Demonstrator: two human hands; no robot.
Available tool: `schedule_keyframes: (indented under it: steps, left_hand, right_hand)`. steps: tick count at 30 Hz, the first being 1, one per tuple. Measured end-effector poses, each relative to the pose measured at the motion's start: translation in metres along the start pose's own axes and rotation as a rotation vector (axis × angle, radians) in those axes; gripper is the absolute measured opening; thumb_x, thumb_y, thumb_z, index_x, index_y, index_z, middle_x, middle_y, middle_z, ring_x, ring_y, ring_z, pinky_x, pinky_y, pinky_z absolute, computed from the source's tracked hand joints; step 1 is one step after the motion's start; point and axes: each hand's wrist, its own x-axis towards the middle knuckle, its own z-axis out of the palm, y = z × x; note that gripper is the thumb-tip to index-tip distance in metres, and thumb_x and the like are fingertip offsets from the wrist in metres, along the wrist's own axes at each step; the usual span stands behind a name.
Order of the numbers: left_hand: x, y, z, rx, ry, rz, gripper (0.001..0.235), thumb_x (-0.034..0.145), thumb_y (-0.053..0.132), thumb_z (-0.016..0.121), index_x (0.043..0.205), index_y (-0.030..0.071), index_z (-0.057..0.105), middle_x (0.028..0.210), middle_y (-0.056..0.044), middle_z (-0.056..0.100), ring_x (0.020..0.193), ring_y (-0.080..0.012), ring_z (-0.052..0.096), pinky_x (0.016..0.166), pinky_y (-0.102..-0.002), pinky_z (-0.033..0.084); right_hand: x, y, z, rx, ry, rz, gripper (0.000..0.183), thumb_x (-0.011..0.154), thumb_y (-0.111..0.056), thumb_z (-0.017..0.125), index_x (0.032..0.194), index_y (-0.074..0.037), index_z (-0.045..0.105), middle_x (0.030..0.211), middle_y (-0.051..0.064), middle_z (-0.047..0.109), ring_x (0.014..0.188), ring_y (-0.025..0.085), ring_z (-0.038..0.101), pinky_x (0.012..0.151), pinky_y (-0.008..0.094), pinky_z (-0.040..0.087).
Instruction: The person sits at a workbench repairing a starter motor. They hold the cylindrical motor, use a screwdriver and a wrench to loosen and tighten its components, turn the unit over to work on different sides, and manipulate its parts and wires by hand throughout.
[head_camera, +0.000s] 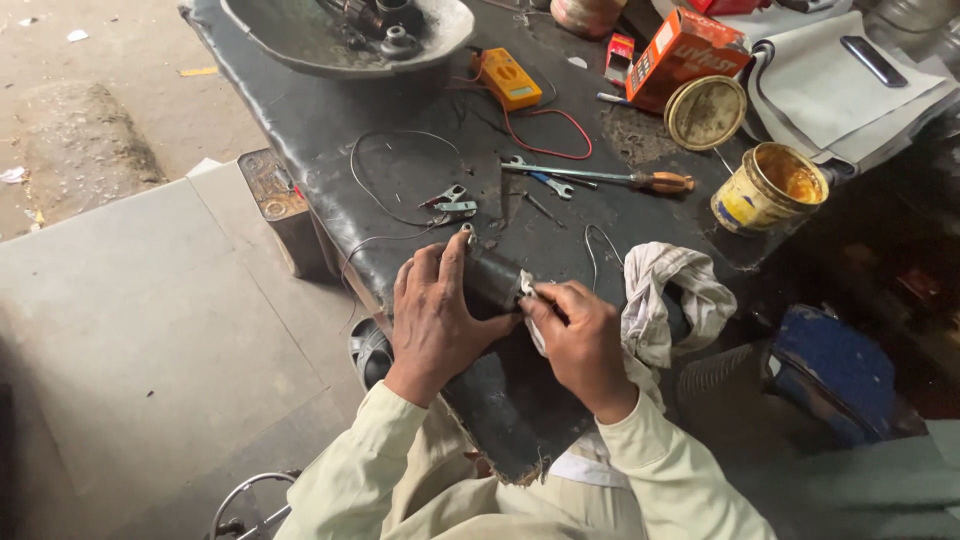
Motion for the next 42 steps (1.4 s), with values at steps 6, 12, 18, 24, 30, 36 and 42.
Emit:
schedule_keyframes:
  steps: [6,12,18,24,30,36,42]
  left_hand:
    - [0.001,0.003,-0.002,0.002,-0.017,-0.020,0.110,0.051,0.040,0.095,0.144,0.007,0.048,0.121,-0.014,0.058,0.118,-0.0347,0.054,0.106,-0.048,0.039]
    - [0.001,0.001,-0.001,-0.005,-0.024,-0.017,0.110,0.051,0.039,0.094,0.144,0.005,0.047,0.123,-0.016,0.057,0.120,-0.0352,0.054,0.107,-0.049,0.038]
    - [0.003,0.000,0.002,0.005,-0.019,-0.005,0.110,0.052,0.041,0.095,0.144,0.004,0.048,0.123,-0.019,0.055,0.118,-0.0391,0.053,0.105,-0.050,0.039]
    - [0.005,0.005,-0.005,-0.028,-0.041,-0.059,0.106,0.053,0.038,0.095,0.143,0.004,0.050,0.121,-0.018,0.057,0.114,-0.0378,0.057,0.099,-0.048,0.046]
    - [0.008,-0.005,-0.006,-0.165,0.069,-0.175,0.105,0.054,0.037,0.097,0.138,-0.002,0.048,0.122,-0.020,0.055,0.112,-0.0341,0.060,0.094,-0.043,0.052]
    - [0.018,-0.016,0.018,-1.338,-0.240,-0.663,0.070,0.088,0.044,0.073,0.138,-0.003,0.056,0.118,-0.012,0.067,0.096,-0.0210,0.068,0.081,-0.036,0.054]
    - [0.015,-0.001,0.024,-1.221,-0.249,-0.704,0.071,0.085,0.040,0.074,0.140,-0.001,0.054,0.119,-0.015,0.069,0.094,-0.0222,0.070,0.077,-0.037,0.058]
  right_hand:
    - [0.011,-0.004,-0.014,-0.392,-0.049,-0.543,0.024,0.085,0.000,0.072,0.109,0.001,0.071,0.101,0.011,0.068,0.091,0.030,0.069,0.078,0.039,0.057]
    - [0.024,0.006,-0.024,-0.468,-0.144,-0.757,0.026,0.084,-0.001,0.073,0.109,0.005,0.067,0.100,0.014,0.066,0.091,0.030,0.067,0.082,0.042,0.056]
    - [0.009,0.032,0.002,-0.099,-0.080,-0.408,0.015,0.095,-0.002,0.071,0.107,0.002,0.063,0.099,0.015,0.066,0.089,0.032,0.065,0.079,0.041,0.053]
    - [0.013,0.018,-0.004,0.075,-0.102,-0.131,0.011,0.093,-0.009,0.074,0.099,0.000,0.070,0.087,0.012,0.071,0.079,0.025,0.070,0.068,0.036,0.054]
    - [0.006,0.054,-0.041,0.697,0.159,0.447,0.011,0.099,-0.009,0.065,0.100,-0.001,0.072,0.076,-0.001,0.070,0.057,0.004,0.059,0.050,0.022,0.045]
    - [0.007,0.021,-0.042,0.506,0.224,0.471,0.013,0.099,-0.008,0.068,0.104,0.000,0.076,0.075,0.003,0.067,0.060,0.007,0.055,0.054,0.025,0.043]
    - [0.020,0.009,-0.028,0.389,0.173,0.033,0.013,0.094,-0.007,0.074,0.106,-0.002,0.072,0.097,0.004,0.074,0.083,0.011,0.069,0.073,0.026,0.055]
